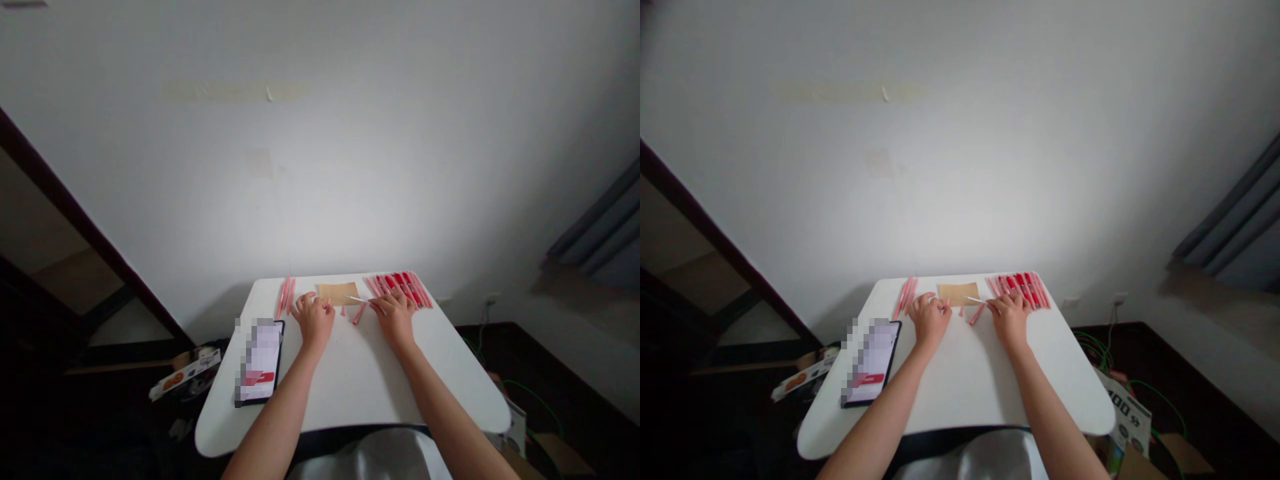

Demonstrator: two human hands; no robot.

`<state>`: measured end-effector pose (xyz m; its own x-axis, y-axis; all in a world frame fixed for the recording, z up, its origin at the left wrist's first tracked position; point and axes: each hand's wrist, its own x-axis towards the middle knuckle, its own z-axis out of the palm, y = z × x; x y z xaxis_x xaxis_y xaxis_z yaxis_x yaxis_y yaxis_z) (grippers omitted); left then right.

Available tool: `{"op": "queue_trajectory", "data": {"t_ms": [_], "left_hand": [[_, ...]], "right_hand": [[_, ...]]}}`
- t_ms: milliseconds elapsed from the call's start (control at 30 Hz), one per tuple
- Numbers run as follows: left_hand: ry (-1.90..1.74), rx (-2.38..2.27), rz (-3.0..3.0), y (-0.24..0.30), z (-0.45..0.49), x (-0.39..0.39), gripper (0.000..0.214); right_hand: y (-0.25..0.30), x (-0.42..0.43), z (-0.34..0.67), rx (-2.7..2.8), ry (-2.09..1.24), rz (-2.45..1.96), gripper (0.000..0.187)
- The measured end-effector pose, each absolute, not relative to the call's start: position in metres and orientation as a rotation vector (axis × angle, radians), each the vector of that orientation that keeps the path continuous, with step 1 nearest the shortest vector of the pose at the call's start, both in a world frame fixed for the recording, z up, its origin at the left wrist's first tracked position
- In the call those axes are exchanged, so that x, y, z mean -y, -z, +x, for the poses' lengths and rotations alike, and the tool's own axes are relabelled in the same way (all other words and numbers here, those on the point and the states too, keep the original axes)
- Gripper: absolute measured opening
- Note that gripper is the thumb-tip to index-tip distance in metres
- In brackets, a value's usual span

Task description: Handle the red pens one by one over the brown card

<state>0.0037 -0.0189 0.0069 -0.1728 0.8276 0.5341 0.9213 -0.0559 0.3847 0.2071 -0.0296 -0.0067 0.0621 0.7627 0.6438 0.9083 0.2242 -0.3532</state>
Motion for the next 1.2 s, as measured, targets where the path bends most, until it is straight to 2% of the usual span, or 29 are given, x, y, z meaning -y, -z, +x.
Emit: {"op": "queue_trajectory", "data": {"t_ms": [333,1200], "left_hand": [[0.839,2.140,-1.942,-0.0097,0.0050,0.0229,0.021],[0.877,2.092,-1.879,-0.0066,0.0013,0.0186,0.021]], "right_hand": [[0.0062,0.0300,0.2062,1.727,0.250,-1.574,0.025],[0.0061,0.0304,0.2069,1.746,0.232,-1.552,0.021]]}}
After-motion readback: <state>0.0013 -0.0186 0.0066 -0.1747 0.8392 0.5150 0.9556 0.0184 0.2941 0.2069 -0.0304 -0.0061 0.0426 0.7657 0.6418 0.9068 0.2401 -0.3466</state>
